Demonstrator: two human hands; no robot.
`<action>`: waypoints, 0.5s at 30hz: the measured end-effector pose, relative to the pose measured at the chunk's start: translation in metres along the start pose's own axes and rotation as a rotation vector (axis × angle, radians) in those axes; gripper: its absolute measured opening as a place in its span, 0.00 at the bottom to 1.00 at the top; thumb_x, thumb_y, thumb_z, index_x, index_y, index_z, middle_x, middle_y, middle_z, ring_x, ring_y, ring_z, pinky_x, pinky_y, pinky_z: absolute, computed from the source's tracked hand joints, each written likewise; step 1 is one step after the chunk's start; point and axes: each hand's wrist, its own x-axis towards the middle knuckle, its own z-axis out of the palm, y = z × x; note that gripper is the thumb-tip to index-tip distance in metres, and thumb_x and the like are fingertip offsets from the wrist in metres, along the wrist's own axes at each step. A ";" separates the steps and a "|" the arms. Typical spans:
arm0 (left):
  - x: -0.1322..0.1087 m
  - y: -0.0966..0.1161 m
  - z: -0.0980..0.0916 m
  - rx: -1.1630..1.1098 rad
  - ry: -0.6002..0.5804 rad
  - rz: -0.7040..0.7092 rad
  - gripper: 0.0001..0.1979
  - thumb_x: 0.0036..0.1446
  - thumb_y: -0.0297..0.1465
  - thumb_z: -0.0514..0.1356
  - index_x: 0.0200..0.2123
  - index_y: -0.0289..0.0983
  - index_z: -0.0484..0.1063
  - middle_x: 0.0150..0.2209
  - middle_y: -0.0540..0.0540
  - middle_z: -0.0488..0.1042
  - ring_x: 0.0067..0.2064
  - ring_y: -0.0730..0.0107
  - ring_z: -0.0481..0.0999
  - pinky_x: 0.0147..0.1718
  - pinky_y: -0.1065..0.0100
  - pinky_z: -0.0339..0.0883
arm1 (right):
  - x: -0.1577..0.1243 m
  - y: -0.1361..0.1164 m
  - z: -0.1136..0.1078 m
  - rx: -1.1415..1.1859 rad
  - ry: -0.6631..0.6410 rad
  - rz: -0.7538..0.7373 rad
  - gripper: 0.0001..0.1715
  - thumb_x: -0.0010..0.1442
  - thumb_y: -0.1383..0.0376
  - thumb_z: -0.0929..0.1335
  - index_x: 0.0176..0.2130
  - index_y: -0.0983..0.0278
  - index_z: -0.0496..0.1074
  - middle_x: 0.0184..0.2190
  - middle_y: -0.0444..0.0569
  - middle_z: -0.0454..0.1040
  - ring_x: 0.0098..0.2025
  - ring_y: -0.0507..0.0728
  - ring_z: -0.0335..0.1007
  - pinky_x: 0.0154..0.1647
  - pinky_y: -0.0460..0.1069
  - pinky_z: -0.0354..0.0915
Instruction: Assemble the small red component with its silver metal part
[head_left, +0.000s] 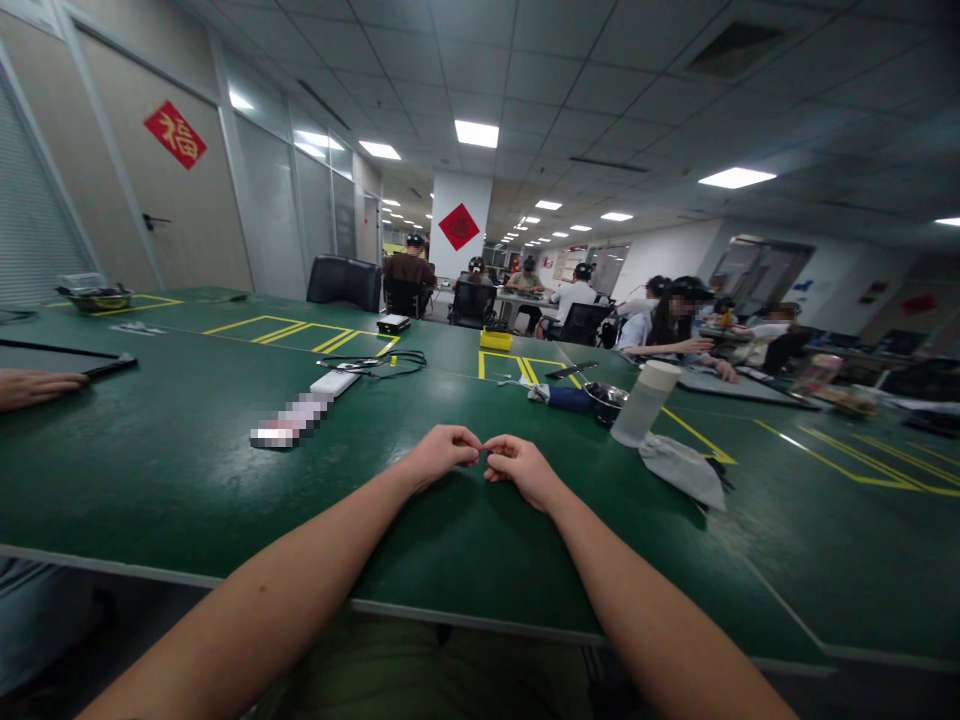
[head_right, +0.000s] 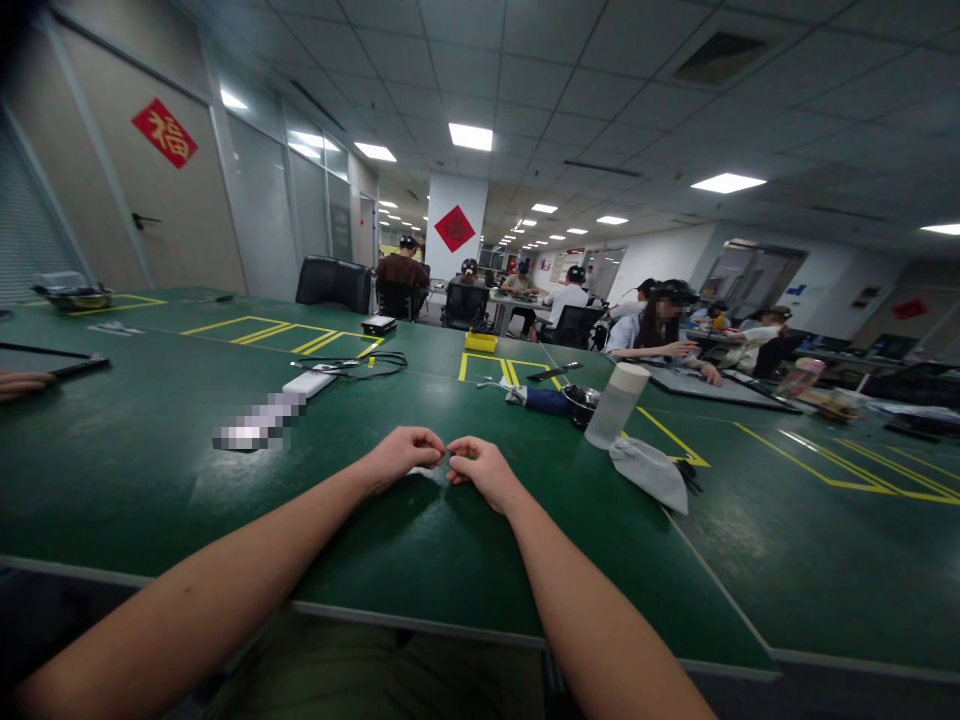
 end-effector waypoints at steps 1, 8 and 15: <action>0.001 -0.001 0.000 -0.015 -0.005 -0.004 0.07 0.45 0.25 0.62 0.32 0.31 0.75 0.26 0.47 0.75 0.27 0.75 0.72 0.31 0.73 0.66 | 0.000 0.000 0.000 0.000 -0.001 0.005 0.15 0.47 0.66 0.72 0.38 0.66 0.71 0.26 0.44 0.74 0.26 0.51 0.73 0.28 0.46 0.68; 0.004 -0.004 0.000 -0.086 -0.007 -0.130 0.09 0.46 0.21 0.58 0.31 0.30 0.75 0.27 0.45 0.77 0.30 0.73 0.76 0.36 0.70 0.69 | 0.004 0.005 -0.002 0.135 -0.008 0.066 0.14 0.50 0.63 0.70 0.38 0.66 0.71 0.27 0.48 0.76 0.28 0.53 0.75 0.33 0.49 0.70; 0.005 -0.005 0.000 -0.122 -0.013 -0.149 0.10 0.45 0.20 0.57 0.32 0.31 0.76 0.28 0.45 0.78 0.30 0.73 0.76 0.37 0.70 0.70 | 0.006 0.007 -0.003 0.126 -0.020 0.086 0.12 0.48 0.70 0.67 0.37 0.65 0.71 0.26 0.47 0.76 0.27 0.52 0.75 0.31 0.47 0.70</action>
